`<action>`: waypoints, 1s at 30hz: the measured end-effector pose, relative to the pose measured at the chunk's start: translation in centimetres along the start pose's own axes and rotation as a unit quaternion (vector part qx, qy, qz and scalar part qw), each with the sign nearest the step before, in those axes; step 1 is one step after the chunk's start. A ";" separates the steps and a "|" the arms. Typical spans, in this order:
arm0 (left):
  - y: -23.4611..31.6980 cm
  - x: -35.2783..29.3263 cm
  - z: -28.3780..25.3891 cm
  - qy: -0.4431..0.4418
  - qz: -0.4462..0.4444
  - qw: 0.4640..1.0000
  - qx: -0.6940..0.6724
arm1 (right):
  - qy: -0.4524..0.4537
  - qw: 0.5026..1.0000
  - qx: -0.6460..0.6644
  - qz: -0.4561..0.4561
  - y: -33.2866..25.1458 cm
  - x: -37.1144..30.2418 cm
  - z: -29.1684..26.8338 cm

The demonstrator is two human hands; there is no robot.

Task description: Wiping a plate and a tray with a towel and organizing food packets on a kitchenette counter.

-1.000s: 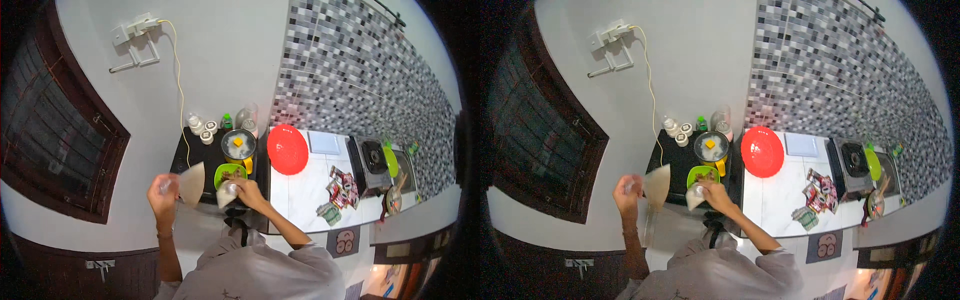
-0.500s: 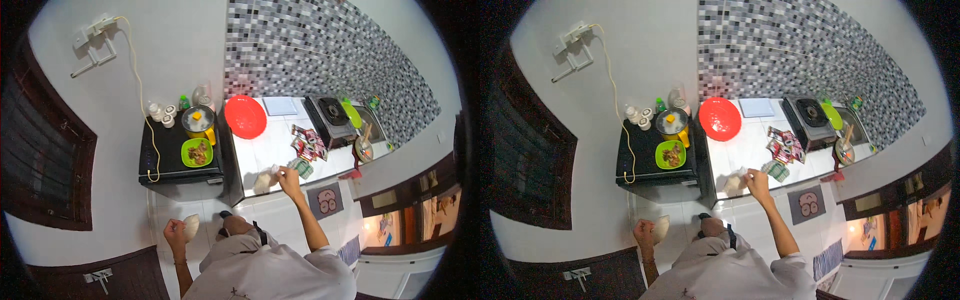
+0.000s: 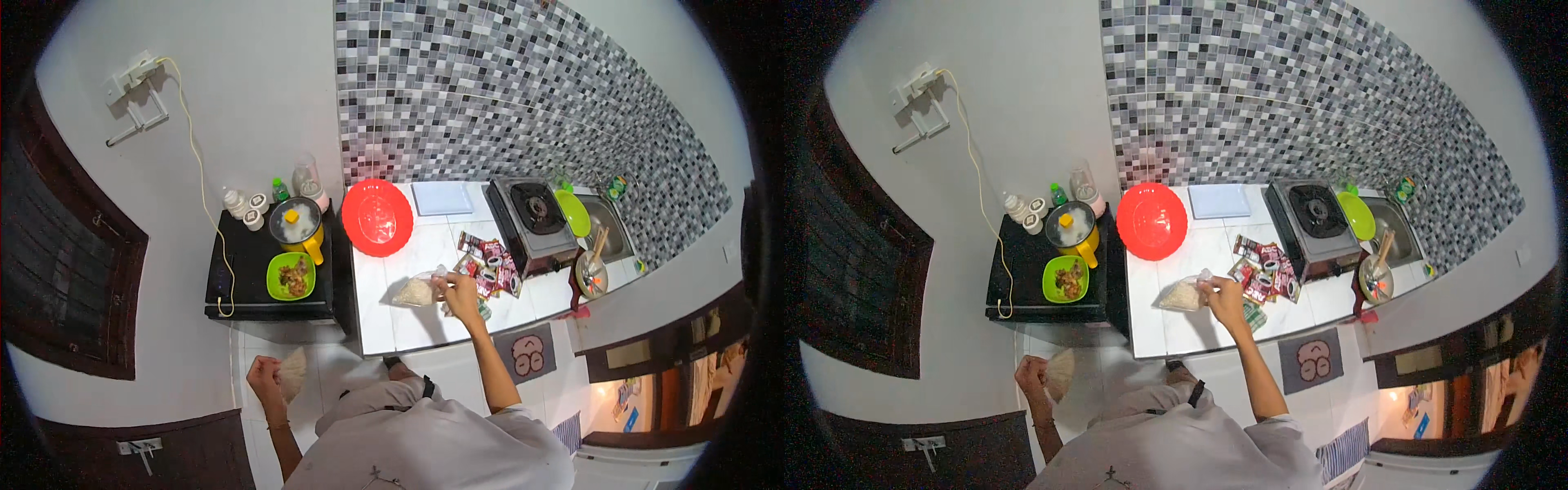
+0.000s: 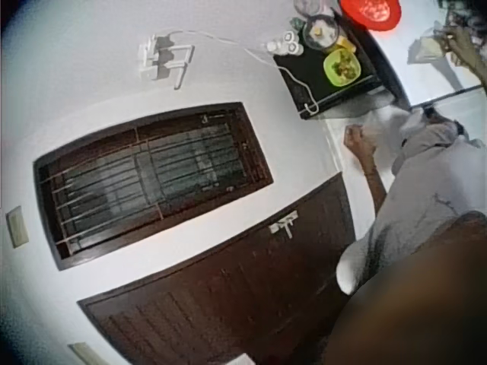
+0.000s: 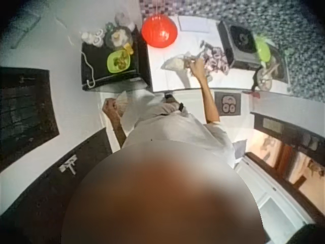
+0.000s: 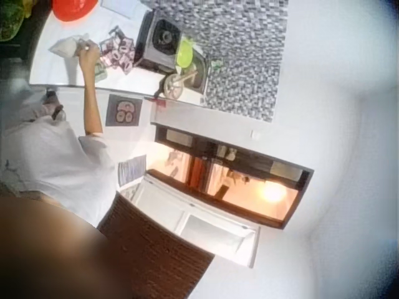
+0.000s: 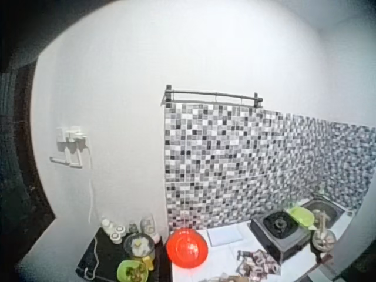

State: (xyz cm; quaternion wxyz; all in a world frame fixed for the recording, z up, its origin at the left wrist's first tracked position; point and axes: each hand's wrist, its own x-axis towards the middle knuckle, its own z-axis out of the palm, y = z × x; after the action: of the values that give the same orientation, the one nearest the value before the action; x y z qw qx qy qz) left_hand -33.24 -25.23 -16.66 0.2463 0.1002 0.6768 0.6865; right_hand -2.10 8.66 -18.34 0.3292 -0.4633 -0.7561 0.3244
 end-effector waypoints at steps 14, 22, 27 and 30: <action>3.3 -0.7 22.0 0.061 0.002 0.997 -0.055 | -0.076 0.982 -0.065 -0.163 6.6 23.0 0.3; 3.7 0.1 27.5 0.084 -0.015 0.996 -0.018 | -0.079 0.975 -0.002 -0.208 7.7 35.8 9.5; 3.8 0.3 27.8 0.108 -0.021 0.994 -0.007 | -0.135 0.971 -0.027 -0.197 7.9 40.2 14.8; 4.0 0.6 28.2 0.118 -0.025 0.993 -0.001 | -0.147 0.969 -0.035 -0.194 9.6 42.6 16.9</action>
State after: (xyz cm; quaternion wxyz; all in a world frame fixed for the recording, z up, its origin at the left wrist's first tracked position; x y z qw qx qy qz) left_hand -21.25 -0.01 -11.04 0.1819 0.0012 0.7028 0.6878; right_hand -26.04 47.91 -27.23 0.2545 -0.2664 -0.8824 0.2928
